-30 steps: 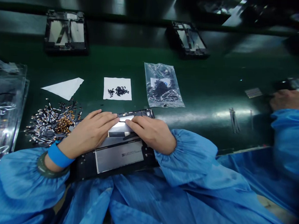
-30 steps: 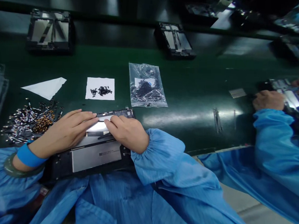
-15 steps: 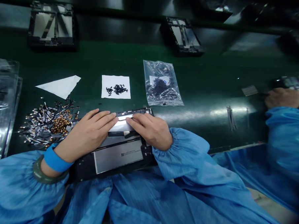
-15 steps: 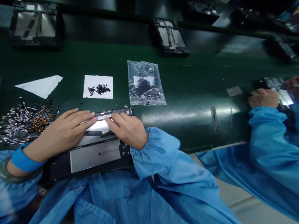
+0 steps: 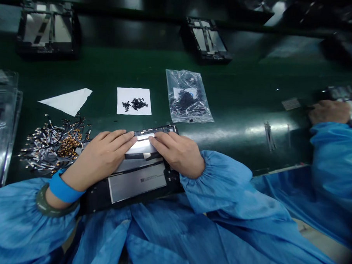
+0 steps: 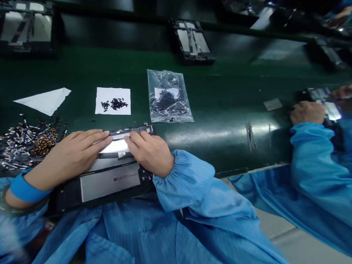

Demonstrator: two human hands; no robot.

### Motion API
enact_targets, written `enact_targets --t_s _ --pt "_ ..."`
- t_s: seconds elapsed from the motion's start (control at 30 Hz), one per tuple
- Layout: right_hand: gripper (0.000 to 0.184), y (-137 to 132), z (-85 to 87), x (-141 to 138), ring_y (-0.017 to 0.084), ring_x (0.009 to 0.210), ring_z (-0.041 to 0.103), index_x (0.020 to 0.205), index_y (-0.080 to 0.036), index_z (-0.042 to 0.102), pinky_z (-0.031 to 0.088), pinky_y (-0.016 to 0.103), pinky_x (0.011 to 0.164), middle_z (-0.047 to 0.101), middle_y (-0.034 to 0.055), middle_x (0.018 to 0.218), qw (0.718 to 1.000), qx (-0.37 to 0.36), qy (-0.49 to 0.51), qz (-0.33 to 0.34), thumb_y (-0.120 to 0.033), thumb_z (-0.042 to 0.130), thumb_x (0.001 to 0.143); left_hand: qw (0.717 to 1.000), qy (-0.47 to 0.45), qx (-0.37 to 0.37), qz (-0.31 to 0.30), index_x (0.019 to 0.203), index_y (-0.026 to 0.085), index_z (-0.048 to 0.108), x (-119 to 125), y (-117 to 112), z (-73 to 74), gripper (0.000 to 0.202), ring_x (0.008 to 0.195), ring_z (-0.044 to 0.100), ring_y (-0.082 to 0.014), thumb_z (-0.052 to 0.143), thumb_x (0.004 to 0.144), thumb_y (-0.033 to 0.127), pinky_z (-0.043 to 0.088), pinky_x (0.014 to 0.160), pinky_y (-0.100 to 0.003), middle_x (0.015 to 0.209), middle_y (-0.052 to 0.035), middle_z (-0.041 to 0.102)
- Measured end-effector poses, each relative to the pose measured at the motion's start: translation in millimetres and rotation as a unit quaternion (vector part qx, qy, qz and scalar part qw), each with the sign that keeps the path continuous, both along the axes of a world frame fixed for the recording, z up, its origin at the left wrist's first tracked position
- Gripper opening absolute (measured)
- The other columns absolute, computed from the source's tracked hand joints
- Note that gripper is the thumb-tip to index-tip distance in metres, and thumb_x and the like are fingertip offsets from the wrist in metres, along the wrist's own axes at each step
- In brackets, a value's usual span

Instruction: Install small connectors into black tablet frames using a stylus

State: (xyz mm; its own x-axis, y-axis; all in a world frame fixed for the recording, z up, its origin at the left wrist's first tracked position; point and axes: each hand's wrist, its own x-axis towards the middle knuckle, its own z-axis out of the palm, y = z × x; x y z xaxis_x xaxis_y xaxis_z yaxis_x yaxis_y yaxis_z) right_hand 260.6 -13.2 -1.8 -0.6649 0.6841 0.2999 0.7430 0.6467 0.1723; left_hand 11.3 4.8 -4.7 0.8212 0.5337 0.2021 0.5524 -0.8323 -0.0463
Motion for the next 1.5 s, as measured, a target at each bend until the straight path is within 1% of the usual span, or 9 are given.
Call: enact_targets --t_s 0.13,0.23,0.43,0.57,0.73,1.03,1.27,1.4,1.5 --pt "0.036 -8.6 -4.7 20.6 0.018 0.089 0.063 0.116 -0.015 0.066 0.051 0.029 0.068 0.069 0.01 0.114 0.995 -0.055 0.084 -0.03 -0.008 0.04 0.093 1.0 -0.006 -0.003 0.002 0.127 0.013 0.056 -1.7 2.4 -0.1 0.037 0.116 0.059 -0.029 0.043 0.093 0.011 0.051 0.083 -0.041 0.126 -0.0161 0.063" --pt "0.032 -12.6 -7.6 26.5 0.017 0.101 0.065 0.119 -0.015 0.064 0.055 0.027 0.08 0.068 0.0104 0.114 0.975 -0.062 0.197 -0.079 -0.015 0.046 0.094 1.0 -0.006 -0.013 0.0 0.126 0.012 0.056 -0.5 3.0 1.2 0.036 0.115 0.059 -0.0291 0.043 0.092 0.011 0.051 0.085 -0.041 0.125 -0.0167 0.063" --pt "0.025 -3.6 -12.2 -5.7 0.02 0.093 0.067 0.104 -0.015 0.066 0.054 0.028 0.071 0.066 0.0134 0.115 0.962 -0.093 0.202 -0.157 -0.033 0.052 0.094 1.0 0.01 -0.009 0.023 0.128 0.013 0.056 8.1 -2.0 1.6 0.044 0.111 0.06 -0.0335 0.042 0.087 0.005 0.049 0.085 -0.045 0.124 -0.0171 0.062" --pt "0.009 6.4 -15.9 -15.6 0.019 0.089 0.064 0.085 -0.017 0.061 0.052 0.028 0.069 0.065 0.0109 0.107 0.935 -0.159 0.261 -0.179 -0.023 0.056 0.089 0.999 0.014 0.011 0.027 0.126 0.011 0.059 11.0 -4.4 1.2 0.045 0.11 0.06 -0.0344 0.043 0.085 0.003 0.05 0.083 -0.046 0.123 -0.0178 0.063" --pt "0.009 11.0 -14.4 -8.9 0.018 0.088 0.062 0.077 -0.019 0.055 0.051 0.029 0.072 0.064 0.0076 0.097 0.916 -0.199 0.316 -0.144 -0.016 0.057 0.085 1.0 0.008 -0.001 0.02 0.125 0.011 0.06 10.4 -3.9 1.8 0.044 0.109 0.06 -0.0339 0.043 0.085 0.004 0.051 0.08 -0.045 0.122 -0.0181 0.064" --pt "0.008 14.3 -11.7 -8.9 0.017 0.083 0.061 0.077 -0.019 0.055 0.051 0.031 0.073 0.063 0.0066 0.098 0.922 -0.21 0.285 -0.156 -0.017 0.058 0.084 0.999 0.009 -0.009 0.029 0.125 0.016 0.061 10.4 -3.9 2.9 0.043 0.108 0.06 -0.0328 0.042 0.087 0.007 0.051 0.078 -0.045 0.121 -0.0156 0.065" --pt "0.004 14.0 -8.2 -9.4 0.017 0.08 0.062 0.08 -0.017 0.058 0.049 0.027 0.065 0.064 0.0081 0.1 0.938 -0.201 0.232 -0.163 -0.015 0.06 0.083 1.0 0.005 0.015 0.012 0.123 0.013 0.06 10.9 -3.3 3.1 0.042 0.106 0.06 -0.033 0.043 0.086 0.005 0.051 0.077 -0.043 0.119 -0.0159 0.065" --pt "0.013 10.6 -4.3 -13.1 0.017 0.079 0.064 0.085 -0.015 0.062 0.045 0.025 0.056 0.067 0.0096 0.101 0.955 -0.157 0.182 -0.173 -0.02 0.053 0.091 1.0 0.013 0.018 0.008 0.124 0.012 0.058 9.5 -2.9 1.8 0.042 0.106 0.06 -0.0339 0.042 0.086 0.005 0.051 0.077 -0.044 0.119 -0.0168 0.064" --pt "0.022 6.1 -4.0 -13.9 0.016 0.084 0.066 0.094 -0.015 0.067 0.047 0.024 0.057 0.066 0.0113 0.114 0.968 -0.098 0.169 -0.159 -0.023 0.046 0.096 1.0 -0.004 0.004 0.015 0.125 0.014 0.056 4.9 -2.5 -0.5 0.04 0.109 0.059 -0.0326 0.041 0.089 0.006 0.051 0.081 -0.045 0.121 -0.016 0.063"
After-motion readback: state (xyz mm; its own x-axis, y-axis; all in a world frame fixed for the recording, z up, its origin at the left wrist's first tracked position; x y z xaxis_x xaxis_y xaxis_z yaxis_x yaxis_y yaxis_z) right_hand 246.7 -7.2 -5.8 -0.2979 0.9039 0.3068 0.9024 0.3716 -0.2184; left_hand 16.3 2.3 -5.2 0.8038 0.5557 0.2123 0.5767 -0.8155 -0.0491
